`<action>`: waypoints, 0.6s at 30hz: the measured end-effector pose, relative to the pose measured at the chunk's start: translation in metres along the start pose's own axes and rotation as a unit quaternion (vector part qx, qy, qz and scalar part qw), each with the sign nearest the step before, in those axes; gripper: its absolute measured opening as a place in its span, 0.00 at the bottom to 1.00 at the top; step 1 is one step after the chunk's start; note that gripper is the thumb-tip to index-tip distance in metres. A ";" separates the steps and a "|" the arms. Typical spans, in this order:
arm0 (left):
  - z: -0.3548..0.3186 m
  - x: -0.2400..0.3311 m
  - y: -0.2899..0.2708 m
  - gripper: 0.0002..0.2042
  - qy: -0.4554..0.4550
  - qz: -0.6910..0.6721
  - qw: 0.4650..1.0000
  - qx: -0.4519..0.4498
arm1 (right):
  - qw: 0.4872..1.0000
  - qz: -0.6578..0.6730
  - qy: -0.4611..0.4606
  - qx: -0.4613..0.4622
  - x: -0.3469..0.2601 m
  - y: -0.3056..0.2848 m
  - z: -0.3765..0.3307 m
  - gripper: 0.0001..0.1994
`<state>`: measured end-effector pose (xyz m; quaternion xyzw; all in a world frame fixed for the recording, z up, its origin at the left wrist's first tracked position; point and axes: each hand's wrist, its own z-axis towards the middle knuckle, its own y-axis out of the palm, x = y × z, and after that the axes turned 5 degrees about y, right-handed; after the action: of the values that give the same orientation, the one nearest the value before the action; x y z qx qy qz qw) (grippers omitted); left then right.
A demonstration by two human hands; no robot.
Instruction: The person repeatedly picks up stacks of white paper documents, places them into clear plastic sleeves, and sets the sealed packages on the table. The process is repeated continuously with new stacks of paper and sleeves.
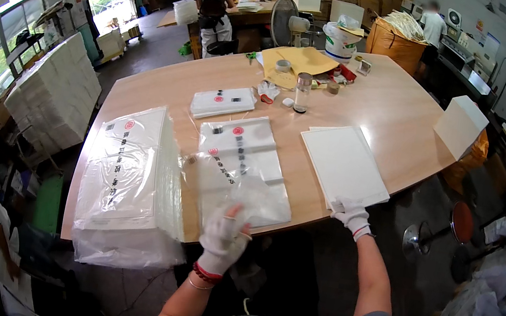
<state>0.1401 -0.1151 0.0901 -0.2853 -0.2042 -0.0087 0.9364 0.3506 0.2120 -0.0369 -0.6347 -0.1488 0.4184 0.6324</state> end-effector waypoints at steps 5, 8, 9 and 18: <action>-0.011 0.052 0.036 0.07 -0.097 -0.318 0.894 -0.300 | 0.998 -0.062 0.012 0.015 0.007 -0.003 0.014 0.14; -0.057 0.042 0.113 0.12 -0.283 -0.553 0.715 -0.321 | 0.995 -0.070 0.007 0.077 -0.050 -0.035 -0.010 0.10; -0.064 0.042 0.131 0.14 -0.419 -0.643 0.573 -0.289 | 0.986 -0.089 -0.083 0.115 -0.062 -0.043 -0.026 0.10; -0.084 0.010 0.095 0.27 -0.471 -0.565 0.602 -0.312 | 0.926 0.376 0.027 0.003 -0.063 -0.035 -0.123 0.11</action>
<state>0.1936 -0.0795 -0.0203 -0.3524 -0.7220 -0.4638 0.3735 0.4126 0.0892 -0.0014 -0.6530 0.1189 0.6087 0.4346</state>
